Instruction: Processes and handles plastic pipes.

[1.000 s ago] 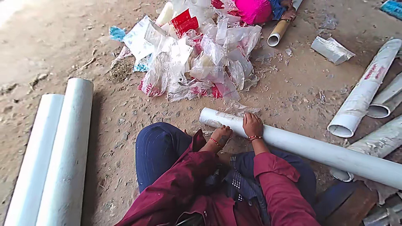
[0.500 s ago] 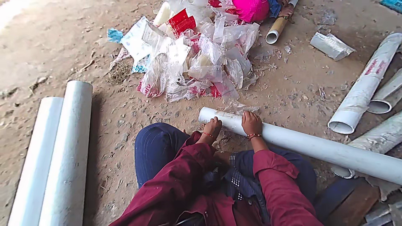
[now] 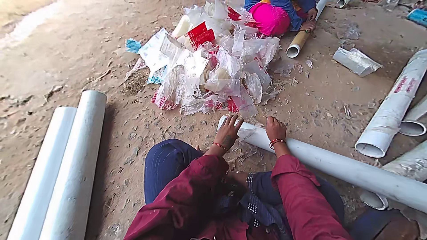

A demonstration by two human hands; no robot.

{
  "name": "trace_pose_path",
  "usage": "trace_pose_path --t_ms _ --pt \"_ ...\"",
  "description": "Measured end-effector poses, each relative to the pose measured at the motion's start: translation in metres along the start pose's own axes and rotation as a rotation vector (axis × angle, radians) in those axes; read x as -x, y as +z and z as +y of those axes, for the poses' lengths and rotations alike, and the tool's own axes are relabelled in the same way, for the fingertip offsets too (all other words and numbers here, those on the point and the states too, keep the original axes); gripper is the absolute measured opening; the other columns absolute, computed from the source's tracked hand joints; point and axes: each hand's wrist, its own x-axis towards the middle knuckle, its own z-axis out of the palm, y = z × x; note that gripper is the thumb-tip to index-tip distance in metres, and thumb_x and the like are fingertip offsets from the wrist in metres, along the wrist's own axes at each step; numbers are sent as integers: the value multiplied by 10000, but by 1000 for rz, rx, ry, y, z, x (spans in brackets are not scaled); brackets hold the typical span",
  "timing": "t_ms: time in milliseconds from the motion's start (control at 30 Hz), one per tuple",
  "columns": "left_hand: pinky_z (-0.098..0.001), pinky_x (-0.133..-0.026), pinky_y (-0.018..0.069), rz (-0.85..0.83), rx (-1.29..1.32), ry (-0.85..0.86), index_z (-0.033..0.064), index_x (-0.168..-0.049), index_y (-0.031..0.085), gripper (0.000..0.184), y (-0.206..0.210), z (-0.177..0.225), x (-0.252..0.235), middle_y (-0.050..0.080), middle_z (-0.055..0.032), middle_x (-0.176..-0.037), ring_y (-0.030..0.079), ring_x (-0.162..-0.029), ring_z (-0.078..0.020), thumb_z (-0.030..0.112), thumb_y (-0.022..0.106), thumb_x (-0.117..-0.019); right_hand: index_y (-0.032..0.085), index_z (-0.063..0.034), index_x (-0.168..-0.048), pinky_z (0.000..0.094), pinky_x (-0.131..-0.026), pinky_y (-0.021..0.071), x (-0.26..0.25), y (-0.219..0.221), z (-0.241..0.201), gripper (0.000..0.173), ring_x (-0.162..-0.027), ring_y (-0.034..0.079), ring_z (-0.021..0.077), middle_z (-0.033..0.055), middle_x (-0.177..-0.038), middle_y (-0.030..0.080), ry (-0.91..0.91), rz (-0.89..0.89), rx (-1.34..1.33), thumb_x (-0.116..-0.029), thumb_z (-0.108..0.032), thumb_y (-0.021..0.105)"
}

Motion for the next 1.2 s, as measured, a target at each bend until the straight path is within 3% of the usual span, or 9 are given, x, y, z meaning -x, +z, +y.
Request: trace_pose_path --t_ms 67,133,233,333,667,867,967,1133,1200 --pt "-553 -1276 112 -68 -81 67 121 -1621 325 899 4 -14 -28 251 -152 -1701 167 -1591 -351 172 820 -873 662 84 -1252 590 -926 507 13 6 0 337 -1057 708 458 298 -1139 716 -16 92 7 -1086 -88 424" --pt "-568 -1277 64 -176 0 113 139 -1606 379 796 18 -27 -45 297 -88 -1695 179 -1596 -301 120 770 -912 700 77 -1198 579 -849 545 31 16 0 315 -975 732 452 285 -1052 738 -8 255 23 -1067 -72 455" --pt "-506 -1265 234 -245 181 78 93 -1506 534 536 37 -23 -47 459 -88 -1606 343 -1541 -298 -96 394 -1025 743 65 -1074 530 -734 564 42 34 2 255 -848 749 414 250 -944 751 -27 484 78 -1023 -43 517" --pt "-515 -1244 273 -308 200 42 105 -1504 540 588 31 -20 -35 451 -76 -1612 361 -1531 -320 -129 294 -1024 747 60 -1081 534 -739 567 37 40 2 274 -842 753 411 245 -959 757 -4 502 73 -1027 -58 505" --pt "-507 -1269 210 -436 217 -105 -17 -1363 635 432 14 -17 16 553 -159 -1516 357 -1528 -352 -89 350 -1047 635 20 -1312 562 -946 490 13 3 -8 389 -1131 688 406 239 -1250 696 246 -2 36 -1107 -162 359" --pt "-548 -1201 331 -506 181 -150 30 -1350 662 461 -13 -16 39 582 -153 -1486 476 -1445 -377 -117 394 -1005 615 -5 -1355 567 -949 492 2 -6 -7 406 -1149 680 409 231 -1275 686 277 -41 39 -1112 -175 337" --pt "-554 -1081 467 -394 232 15 55 -1253 733 469 -41 -6 75 676 -145 -1364 639 -1273 -362 -158 451 -944 601 25 -1357 573 -957 483 -9 -5 -3 393 -1140 679 423 252 -1267 683 275 -19 45 -1109 -152 352" --pt "-558 -1126 437 39 250 77 61 -1328 693 544 -57 -52 100 562 -165 -1503 546 -1391 -364 -199 424 -934 565 14 -1398 585 -958 484 -19 -7 -6 399 -1170 665 423 249 -1295 668 293 -104 82 -1109 -152 345" --pt "-539 -903 587 491 161 157 44 -1159 771 440 -70 -64 86 732 -156 -1245 737 -1086 -344 -183 472 -928 599 20 -1359 593 -939 492 -13 -4 -4 383 -1132 680 433 254 -1253 687 264 -27 65 -1100 -150 374"
